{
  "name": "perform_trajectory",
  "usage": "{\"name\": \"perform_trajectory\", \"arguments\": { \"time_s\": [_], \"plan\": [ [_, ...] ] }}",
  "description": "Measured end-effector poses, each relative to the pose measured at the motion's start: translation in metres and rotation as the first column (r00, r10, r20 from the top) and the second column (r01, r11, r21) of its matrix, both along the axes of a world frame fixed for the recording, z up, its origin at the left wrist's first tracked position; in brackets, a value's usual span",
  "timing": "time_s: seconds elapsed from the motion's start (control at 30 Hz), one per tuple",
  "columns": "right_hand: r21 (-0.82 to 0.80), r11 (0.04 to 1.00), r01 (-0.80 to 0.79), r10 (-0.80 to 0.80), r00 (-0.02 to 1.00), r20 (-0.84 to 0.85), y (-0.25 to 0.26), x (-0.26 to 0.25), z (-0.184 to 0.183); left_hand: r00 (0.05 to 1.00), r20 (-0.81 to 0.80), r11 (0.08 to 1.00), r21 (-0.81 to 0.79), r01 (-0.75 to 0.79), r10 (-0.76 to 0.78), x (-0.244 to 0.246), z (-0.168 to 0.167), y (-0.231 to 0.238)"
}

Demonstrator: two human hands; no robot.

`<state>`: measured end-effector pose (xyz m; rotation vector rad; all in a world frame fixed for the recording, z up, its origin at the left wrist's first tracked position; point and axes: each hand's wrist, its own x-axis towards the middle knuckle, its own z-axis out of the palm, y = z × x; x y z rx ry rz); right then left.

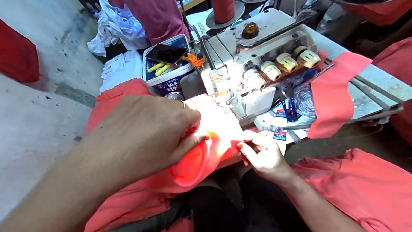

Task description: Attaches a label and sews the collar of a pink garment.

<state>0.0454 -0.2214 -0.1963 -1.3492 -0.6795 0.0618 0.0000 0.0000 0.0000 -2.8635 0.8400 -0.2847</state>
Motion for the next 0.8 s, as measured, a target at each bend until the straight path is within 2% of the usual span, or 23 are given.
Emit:
{"name": "perform_trajectory", "arguments": {
  "time_s": [0.13, 0.3, 0.5, 0.63, 0.8],
  "plan": [
    [0.011, 1.000, -0.004, 0.005, 0.999, -0.043, 0.009, 0.009, 0.003, 0.998, -0.049, 0.999, -0.016, -0.045, 0.045, 0.008, -0.005, 0.003],
    [-0.015, 1.000, 0.007, -0.007, 1.000, -0.008, 0.012, 0.013, 0.003, 0.997, -0.063, 0.998, -0.044, -0.055, 0.052, 0.013, -0.007, 0.002],
    [-0.028, 1.000, 0.011, -0.010, 1.000, 0.004, 0.014, 0.016, 0.006, 0.962, -0.265, 0.987, -0.126, -0.098, 0.062, 0.020, -0.006, 0.006],
    [-0.030, 0.999, 0.023, -0.023, 1.000, -0.003, 0.013, 0.012, 0.005, 0.963, -0.269, 0.993, -0.112, -0.049, 0.017, 0.022, -0.008, 0.003],
    [-0.023, 0.999, 0.027, -0.027, 1.000, -0.014, 0.018, 0.016, 0.004, 0.940, -0.334, 0.990, -0.101, -0.103, 0.064, 0.033, -0.022, -0.003]
  ]
}}
